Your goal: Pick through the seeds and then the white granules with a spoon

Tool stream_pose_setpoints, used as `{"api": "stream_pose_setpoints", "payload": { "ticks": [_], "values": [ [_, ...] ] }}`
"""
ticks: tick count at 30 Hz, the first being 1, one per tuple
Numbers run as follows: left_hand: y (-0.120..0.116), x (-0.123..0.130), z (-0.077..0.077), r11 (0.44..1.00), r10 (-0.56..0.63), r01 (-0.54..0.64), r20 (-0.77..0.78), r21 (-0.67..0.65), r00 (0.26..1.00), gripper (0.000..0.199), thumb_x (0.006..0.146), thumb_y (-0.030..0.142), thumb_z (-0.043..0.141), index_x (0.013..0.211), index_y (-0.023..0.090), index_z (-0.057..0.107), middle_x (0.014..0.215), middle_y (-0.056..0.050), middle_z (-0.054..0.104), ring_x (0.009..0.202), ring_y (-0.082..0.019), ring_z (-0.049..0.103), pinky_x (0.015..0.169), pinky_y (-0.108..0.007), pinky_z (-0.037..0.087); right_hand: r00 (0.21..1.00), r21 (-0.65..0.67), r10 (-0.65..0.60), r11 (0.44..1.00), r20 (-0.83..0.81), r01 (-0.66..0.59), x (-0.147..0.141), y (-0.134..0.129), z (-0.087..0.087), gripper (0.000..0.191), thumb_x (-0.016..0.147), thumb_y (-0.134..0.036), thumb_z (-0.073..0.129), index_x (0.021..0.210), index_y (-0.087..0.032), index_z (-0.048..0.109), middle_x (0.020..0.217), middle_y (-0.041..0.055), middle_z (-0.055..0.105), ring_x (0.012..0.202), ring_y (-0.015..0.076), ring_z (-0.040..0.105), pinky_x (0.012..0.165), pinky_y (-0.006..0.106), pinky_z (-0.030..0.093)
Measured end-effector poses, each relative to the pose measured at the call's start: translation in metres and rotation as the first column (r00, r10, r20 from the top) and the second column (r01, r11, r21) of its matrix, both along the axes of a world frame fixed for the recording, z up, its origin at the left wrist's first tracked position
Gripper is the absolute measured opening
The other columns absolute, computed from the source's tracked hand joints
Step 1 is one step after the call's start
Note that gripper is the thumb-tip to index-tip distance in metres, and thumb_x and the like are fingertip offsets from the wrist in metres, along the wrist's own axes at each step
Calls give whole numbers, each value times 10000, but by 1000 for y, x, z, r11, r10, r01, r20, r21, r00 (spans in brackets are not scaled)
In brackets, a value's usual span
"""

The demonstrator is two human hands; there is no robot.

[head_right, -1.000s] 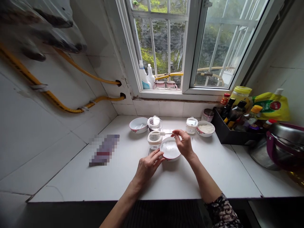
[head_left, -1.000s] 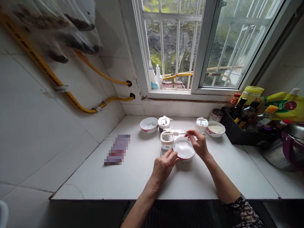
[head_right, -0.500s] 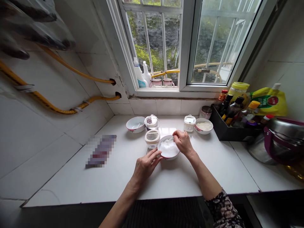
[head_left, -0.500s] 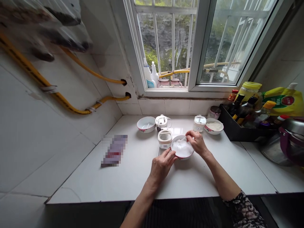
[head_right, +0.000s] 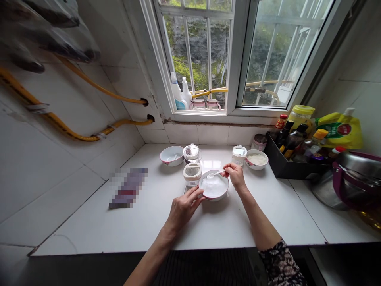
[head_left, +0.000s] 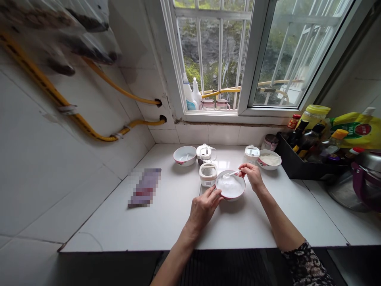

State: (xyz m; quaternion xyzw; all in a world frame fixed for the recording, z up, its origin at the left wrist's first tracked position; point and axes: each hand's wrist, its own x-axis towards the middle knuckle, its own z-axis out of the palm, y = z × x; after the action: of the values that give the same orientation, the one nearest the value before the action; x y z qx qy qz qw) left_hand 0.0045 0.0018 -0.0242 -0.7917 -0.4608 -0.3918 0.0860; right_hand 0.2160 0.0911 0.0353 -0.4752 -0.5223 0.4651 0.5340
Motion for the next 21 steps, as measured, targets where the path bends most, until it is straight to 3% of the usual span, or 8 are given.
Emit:
{"api": "stream_pose_setpoints", "payload": {
  "ticks": [7,11,16,18,21],
  "values": [
    [0,0,-1,1000,3,-3,-6,-24,1000,223,982,325,530,1106,236,692,1151,-99,726,793,-159,727,591,-200,542,992,-56,32,998,-124,-39,-1,5,-3,151,591,-322,667,650,-185,643,524,18,643,533,167,591,535,293,452],
    [0,1,1,1000,-3,3,1,-2,1000,225,993,331,510,1085,228,688,1137,-93,731,788,-156,729,575,-200,532,990,19,60,998,-126,-58,-16,1,0,231,647,-382,696,754,-185,641,620,37,689,586,165,610,604,310,486],
    [0,3,3,999,11,-12,7,43,1000,309,1020,387,436,1049,208,686,1109,-84,742,758,-152,729,557,-203,515,993,254,42,965,106,-68,-37,-14,5,192,827,-396,607,872,-211,627,762,54,721,735,205,672,731,354,508],
    [0,3,3,999,13,-13,3,44,1000,317,1020,393,432,1057,207,686,1112,-86,741,754,-154,727,556,-206,513,965,378,-16,922,263,-88,-42,-18,5,147,886,-344,558,905,-223,640,812,62,736,807,221,682,816,385,489],
    [0,2,3,999,13,-14,6,49,1000,309,1017,389,442,1057,209,690,1108,-88,741,743,-154,724,545,-208,509,866,532,-95,820,492,-213,-43,-22,5,167,928,-260,501,901,-234,664,828,69,755,821,231,668,904,421,429]
  ]
}}
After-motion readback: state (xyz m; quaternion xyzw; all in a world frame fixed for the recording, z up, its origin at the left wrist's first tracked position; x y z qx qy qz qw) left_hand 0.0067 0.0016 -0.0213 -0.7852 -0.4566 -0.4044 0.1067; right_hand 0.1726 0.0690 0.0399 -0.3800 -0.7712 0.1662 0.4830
